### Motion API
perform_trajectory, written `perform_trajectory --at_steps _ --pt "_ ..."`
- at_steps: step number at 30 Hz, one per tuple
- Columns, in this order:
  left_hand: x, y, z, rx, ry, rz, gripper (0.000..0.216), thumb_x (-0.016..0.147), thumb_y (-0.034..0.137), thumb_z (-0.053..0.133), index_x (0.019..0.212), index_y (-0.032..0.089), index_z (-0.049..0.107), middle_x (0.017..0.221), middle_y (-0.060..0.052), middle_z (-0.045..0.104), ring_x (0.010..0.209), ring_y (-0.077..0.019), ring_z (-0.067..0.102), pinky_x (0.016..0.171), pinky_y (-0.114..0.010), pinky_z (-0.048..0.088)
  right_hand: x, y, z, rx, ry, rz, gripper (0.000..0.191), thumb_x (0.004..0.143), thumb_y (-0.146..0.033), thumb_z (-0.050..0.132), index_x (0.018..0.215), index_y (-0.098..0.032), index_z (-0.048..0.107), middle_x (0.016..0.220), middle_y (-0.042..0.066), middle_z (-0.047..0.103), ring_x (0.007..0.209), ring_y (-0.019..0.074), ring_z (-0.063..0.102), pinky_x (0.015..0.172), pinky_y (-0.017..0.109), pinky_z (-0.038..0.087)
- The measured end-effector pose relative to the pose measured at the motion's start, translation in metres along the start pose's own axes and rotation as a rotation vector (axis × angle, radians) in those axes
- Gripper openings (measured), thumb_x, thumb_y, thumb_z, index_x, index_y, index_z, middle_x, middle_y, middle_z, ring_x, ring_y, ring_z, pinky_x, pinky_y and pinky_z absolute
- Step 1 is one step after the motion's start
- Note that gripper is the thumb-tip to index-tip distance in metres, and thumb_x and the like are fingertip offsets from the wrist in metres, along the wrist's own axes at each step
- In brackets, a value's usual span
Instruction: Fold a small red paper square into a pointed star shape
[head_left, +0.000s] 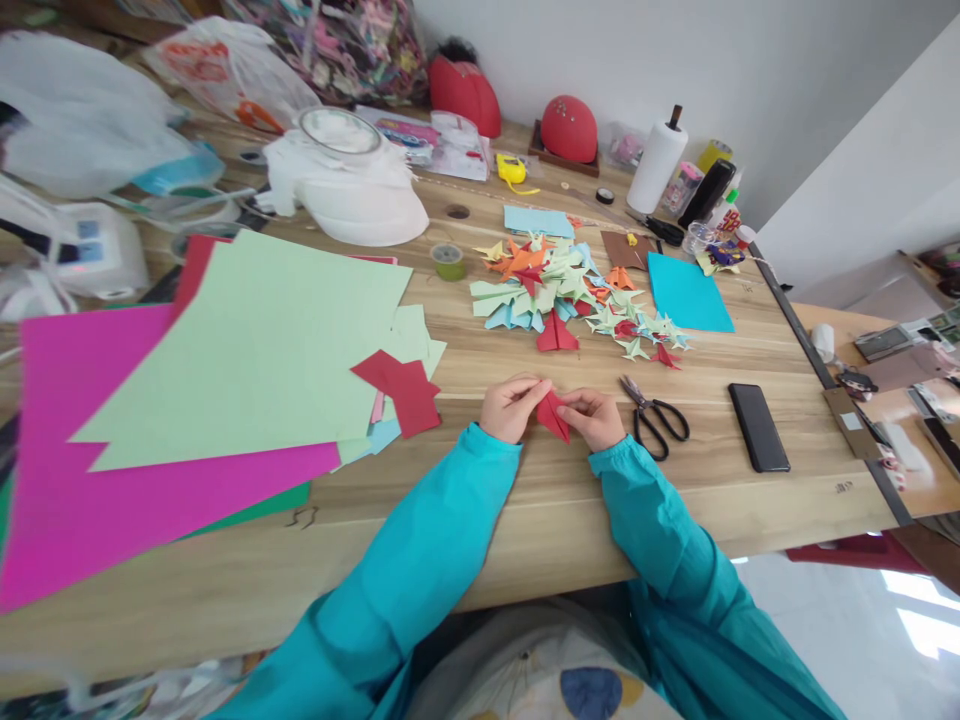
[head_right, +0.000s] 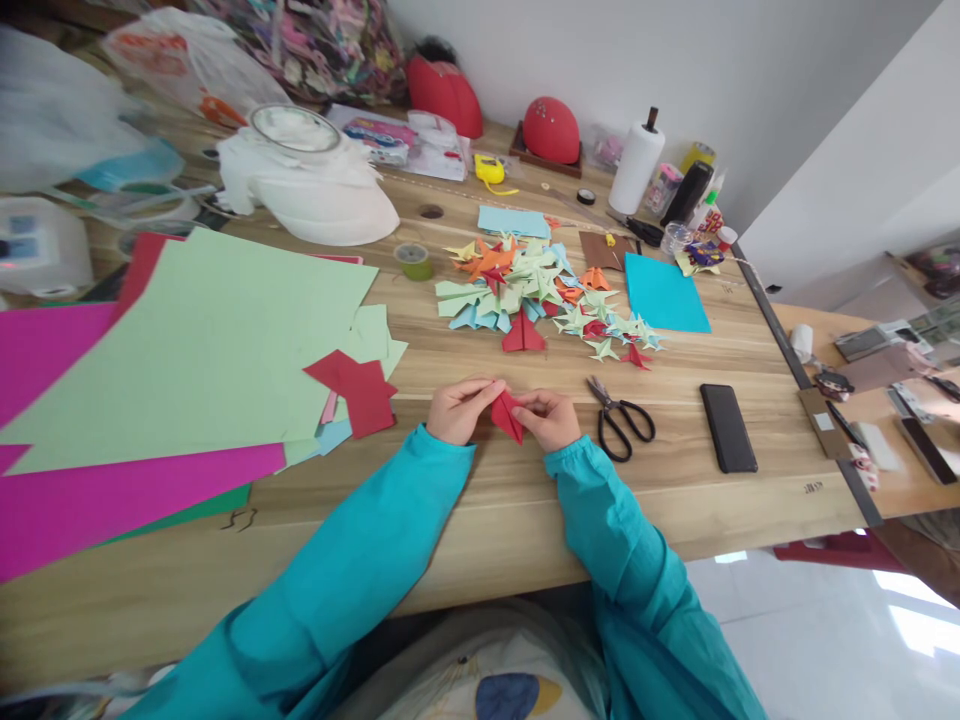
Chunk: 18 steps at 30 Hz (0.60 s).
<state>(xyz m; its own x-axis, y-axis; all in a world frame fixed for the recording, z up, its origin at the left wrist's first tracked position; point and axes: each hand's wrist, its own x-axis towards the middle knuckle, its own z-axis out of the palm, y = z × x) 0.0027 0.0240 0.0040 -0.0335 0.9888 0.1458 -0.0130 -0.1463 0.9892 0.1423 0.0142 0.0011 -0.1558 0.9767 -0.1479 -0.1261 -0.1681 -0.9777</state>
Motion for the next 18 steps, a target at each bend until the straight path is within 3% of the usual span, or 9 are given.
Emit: perform_trajectory --at_steps 7,12,18 --pt "-0.0005 0.0038 -0.0016 0.018 0.081 -0.028 0.028 0.074 0.036 0.053 0.059 0.016 0.066 0.064 -0.002 0.063 0.066 -0.0141 0.058 0.066 -0.024 0.045 -0.0001 0.003 -0.0009 0.0 -0.028 0.001 0.022 0.054 -0.029 0.072 0.069 -0.016 0.064 0.064 0.001 0.067 0.056 0.0121 0.061 0.056 0.024 0.049" --pt "0.001 -0.0006 -0.0015 -0.1 0.107 -0.177 0.037 0.073 0.046 0.051 0.065 0.013 0.067 0.061 -0.004 0.063 0.055 -0.0136 0.056 0.052 -0.025 0.044 0.0007 0.0042 -0.0016 -0.01 -0.012 -0.007 0.021 0.055 -0.029 0.071 0.069 -0.015 0.064 0.064 0.001 0.067 0.055 0.0111 0.06 0.054 0.023 0.048" --pt "0.0002 0.0017 0.0006 -0.021 0.11 -0.023 0.02 0.056 0.033 0.07 0.06 0.015 0.064 0.062 -0.001 0.061 0.06 -0.0128 0.054 0.057 -0.023 0.043 -0.0005 0.0017 -0.0003 0.004 0.009 0.001 0.025 0.052 -0.031 0.072 0.068 -0.015 0.063 0.059 0.001 0.066 0.052 0.0118 0.06 0.052 0.024 0.048"
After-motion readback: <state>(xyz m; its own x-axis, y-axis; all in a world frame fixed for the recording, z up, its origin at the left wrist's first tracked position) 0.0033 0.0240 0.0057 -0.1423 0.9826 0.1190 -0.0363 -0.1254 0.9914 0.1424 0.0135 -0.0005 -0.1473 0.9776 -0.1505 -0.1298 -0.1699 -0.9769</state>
